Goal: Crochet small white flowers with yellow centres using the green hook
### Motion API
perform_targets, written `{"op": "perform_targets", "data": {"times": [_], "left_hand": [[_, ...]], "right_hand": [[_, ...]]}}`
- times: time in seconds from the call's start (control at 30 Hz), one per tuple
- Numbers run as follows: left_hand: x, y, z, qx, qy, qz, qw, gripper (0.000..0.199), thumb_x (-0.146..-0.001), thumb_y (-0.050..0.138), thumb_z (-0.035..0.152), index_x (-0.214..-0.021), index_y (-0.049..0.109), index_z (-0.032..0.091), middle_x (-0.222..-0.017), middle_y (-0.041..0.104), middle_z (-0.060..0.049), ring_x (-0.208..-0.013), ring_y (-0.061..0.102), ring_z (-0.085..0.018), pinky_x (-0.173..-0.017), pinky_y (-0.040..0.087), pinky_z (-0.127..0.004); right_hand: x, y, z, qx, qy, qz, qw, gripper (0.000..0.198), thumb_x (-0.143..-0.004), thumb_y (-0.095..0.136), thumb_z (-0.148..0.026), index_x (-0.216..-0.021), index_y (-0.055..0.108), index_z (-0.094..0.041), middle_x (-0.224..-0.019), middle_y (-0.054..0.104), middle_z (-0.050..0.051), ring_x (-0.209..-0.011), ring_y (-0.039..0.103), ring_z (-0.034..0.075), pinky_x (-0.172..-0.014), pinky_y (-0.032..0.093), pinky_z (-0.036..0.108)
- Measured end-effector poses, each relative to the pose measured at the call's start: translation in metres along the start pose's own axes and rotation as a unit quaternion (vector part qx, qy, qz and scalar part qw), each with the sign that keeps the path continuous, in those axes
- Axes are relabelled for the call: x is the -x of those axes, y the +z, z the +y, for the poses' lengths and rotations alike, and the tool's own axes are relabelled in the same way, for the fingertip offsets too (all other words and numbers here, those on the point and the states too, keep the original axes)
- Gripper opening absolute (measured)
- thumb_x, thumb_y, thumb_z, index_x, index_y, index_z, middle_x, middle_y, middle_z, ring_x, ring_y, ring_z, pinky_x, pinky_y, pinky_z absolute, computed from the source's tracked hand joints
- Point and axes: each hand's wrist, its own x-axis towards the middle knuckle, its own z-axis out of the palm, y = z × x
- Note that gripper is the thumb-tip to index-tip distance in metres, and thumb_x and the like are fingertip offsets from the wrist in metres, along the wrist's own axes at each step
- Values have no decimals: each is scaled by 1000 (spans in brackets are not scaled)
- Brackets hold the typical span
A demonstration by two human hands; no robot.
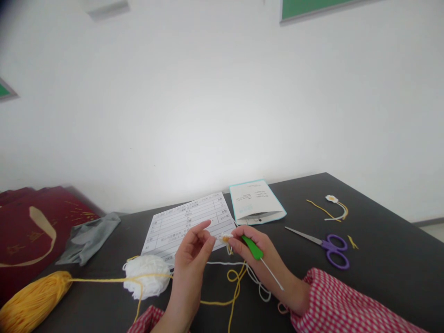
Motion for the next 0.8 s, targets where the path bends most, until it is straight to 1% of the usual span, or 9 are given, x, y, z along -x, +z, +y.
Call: {"op": "perform_targets", "data": {"times": [0.07, 0.17, 0.23, 0.3, 0.4, 0.57, 0.7, 0.8], "left_hand": [[1, 1, -2, 6, 4, 2, 1000, 26, -71, 79, 21, -96, 75, 24, -69, 60, 3, -68, 54, -14, -69, 43, -26], [3, 4, -4, 16, 1, 2, 1000, 27, -70, 79, 16, -96, 75, 24, -77, 64, 2, -72, 56, -13, -73, 44, -26], [5, 6, -5, 27, -10, -1, 1000, 28, -68, 81, 15, -94, 76, 24, -80, 66, 1, -72, 57, -13, -73, 45, -26], [6, 8, -6, 46, -28, -11, 999, 29, -66, 83, 16, -93, 76, 24, -79, 67, 1, -70, 58, -12, -71, 46, -25], [5, 8, -6, 82, -62, -33, 994, 30, -65, 85, 19, -94, 75, 22, -75, 68, 2, -70, 60, -12, -70, 47, -25], [0, 4, 1, 142, -135, -77, 978, 36, -64, 87, 22, -98, 75, 19, -74, 70, 0, -71, 63, -11, -71, 49, -23], [-1, 0, 9, 181, -206, -110, 955, 42, -67, 86, 22, -106, 74, 18, -85, 72, -3, -74, 64, -11, -72, 51, -23], [0, -1, 11, 199, -247, -130, 939, 47, -64, 87, 22, -109, 73, 17, -88, 72, -5, -73, 64, -10, -71, 51, -22]], "right_hand": [[0, 0, 0, 1, -2, 4, 1000, 21, -83, 63, -39, -72, 63, -22, -64, 59, -3, -61, 52, 15, -58, 43, 27], [0, 0, -1, 1, -7, 9, 1000, 20, -84, 63, -38, -73, 63, -22, -65, 60, -3, -61, 52, 15, -58, 44, 27], [0, 0, -1, 1, -11, 10, 1000, 20, -84, 63, -38, -73, 63, -22, -66, 60, -3, -62, 53, 15, -58, 44, 26], [1, 1, 0, 1, -14, 9, 1000, 19, -85, 63, -39, -74, 64, -22, -66, 61, -2, -63, 54, 15, -59, 45, 27], [2, 2, 2, 4, -19, 2, 1000, 18, -85, 63, -37, -75, 65, -22, -68, 63, -1, -64, 56, 16, -60, 46, 27], [6, 2, 3, 5, -30, -13, 999, 19, -85, 63, -36, -72, 65, -22, -63, 61, -3, -59, 54, 14, -56, 45, 25], [6, 0, 2, 6, -36, 12, 999, 17, -89, 57, -36, -83, 66, -23, -73, 67, -1, -67, 60, 16, -63, 49, 26], [4, -1, 4, 7, -38, 18, 999, 14, -89, 58, -35, -90, 66, -23, -81, 71, 0, -75, 64, 17, -70, 51, 26]]}}
